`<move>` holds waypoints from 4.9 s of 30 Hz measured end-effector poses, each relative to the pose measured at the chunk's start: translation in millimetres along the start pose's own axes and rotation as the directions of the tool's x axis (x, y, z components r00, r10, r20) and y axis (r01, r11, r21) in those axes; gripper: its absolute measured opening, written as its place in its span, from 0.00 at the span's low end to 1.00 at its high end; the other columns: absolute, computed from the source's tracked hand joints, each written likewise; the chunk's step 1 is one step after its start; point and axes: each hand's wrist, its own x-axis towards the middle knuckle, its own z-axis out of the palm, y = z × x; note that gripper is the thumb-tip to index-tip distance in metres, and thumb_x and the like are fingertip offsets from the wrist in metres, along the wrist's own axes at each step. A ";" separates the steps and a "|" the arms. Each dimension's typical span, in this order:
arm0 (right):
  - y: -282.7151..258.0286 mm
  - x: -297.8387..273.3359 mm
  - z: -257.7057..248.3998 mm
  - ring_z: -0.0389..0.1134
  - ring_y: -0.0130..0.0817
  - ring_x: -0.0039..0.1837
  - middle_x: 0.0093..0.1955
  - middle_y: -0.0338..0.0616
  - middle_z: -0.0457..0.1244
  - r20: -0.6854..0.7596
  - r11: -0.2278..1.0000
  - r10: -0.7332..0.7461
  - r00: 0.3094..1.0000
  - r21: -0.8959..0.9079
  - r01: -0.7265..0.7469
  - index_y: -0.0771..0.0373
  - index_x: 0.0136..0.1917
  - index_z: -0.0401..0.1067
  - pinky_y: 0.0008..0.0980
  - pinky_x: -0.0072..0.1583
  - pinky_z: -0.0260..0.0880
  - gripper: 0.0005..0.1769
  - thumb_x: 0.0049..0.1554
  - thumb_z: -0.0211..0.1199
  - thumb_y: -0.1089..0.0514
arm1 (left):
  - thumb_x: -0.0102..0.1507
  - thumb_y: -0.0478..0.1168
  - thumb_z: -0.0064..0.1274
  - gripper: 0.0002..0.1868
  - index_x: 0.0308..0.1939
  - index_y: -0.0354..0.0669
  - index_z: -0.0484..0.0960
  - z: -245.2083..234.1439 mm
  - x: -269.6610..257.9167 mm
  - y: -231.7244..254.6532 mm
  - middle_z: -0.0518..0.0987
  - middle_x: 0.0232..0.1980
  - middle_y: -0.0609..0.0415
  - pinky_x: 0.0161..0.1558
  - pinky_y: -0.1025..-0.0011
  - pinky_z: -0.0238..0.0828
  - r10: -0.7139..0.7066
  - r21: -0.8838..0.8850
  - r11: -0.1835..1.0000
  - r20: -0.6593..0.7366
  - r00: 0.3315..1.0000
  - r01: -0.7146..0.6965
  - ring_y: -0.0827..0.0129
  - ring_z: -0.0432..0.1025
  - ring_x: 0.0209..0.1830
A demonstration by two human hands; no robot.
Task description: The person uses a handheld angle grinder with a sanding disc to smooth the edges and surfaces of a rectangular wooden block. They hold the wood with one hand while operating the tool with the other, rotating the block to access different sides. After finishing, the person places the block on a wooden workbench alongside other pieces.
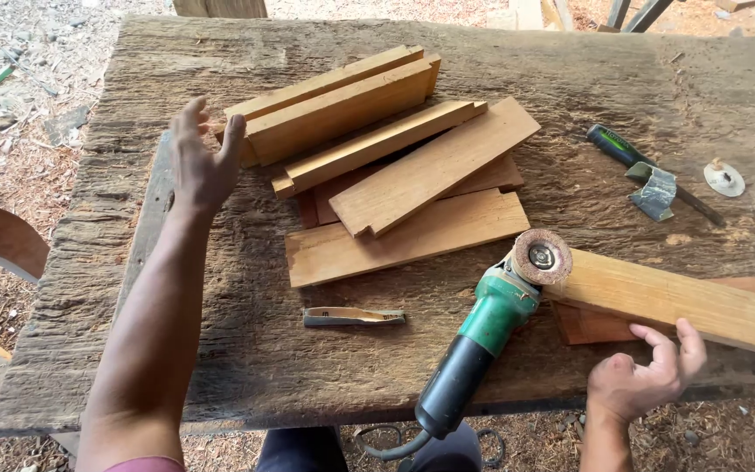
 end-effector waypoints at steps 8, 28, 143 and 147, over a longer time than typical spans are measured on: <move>1.3 -0.9 0.6 0.64 0.66 0.69 0.66 0.71 0.63 -0.007 1.000 -0.007 1.000 0.008 0.007 0.79 0.45 0.78 0.58 0.67 0.63 0.57 0.63 0.31 0.22 | 0.57 0.34 0.53 0.35 0.70 0.35 0.68 -14.1 -48.4 65.8 0.74 0.63 0.33 0.50 0.50 0.74 0.286 0.050 0.929 0.536 0.795 -0.367 0.45 0.71 0.55; 5.3 -1.4 2.8 0.63 0.63 0.71 0.66 0.67 0.62 -0.004 1.000 0.026 1.000 0.015 -0.025 0.77 0.44 0.78 0.59 0.68 0.62 0.36 0.70 0.45 0.42 | 0.71 0.46 0.47 0.17 0.47 0.31 0.77 -47.5 -83.9 102.1 0.82 0.44 0.44 0.29 0.68 0.83 -0.437 -0.712 0.345 0.454 0.776 0.611 0.64 0.79 0.34; -5.6 6.7 2.6 0.63 0.61 0.68 0.62 0.64 0.62 -0.038 0.993 0.063 0.997 0.099 -0.059 0.75 0.38 0.76 0.59 0.69 0.60 0.17 0.41 0.48 0.70 | 0.66 0.43 0.59 0.18 0.53 0.32 0.86 -193.7 -347.7 88.5 0.84 0.48 0.44 0.43 0.61 0.73 -0.136 0.474 0.871 -0.014 0.991 0.126 0.54 0.77 0.41; -7.8 8.2 1.3 0.63 0.63 0.68 0.63 0.66 0.62 -0.030 0.992 0.049 0.998 0.117 -0.045 0.76 0.39 0.75 0.60 0.68 0.61 0.16 0.42 0.48 0.68 | 0.55 0.52 0.65 0.43 0.71 0.32 0.77 -210.7 -316.9 130.5 0.82 0.57 0.35 0.49 0.57 0.76 -0.357 0.409 0.867 0.111 0.928 0.284 0.51 0.78 0.49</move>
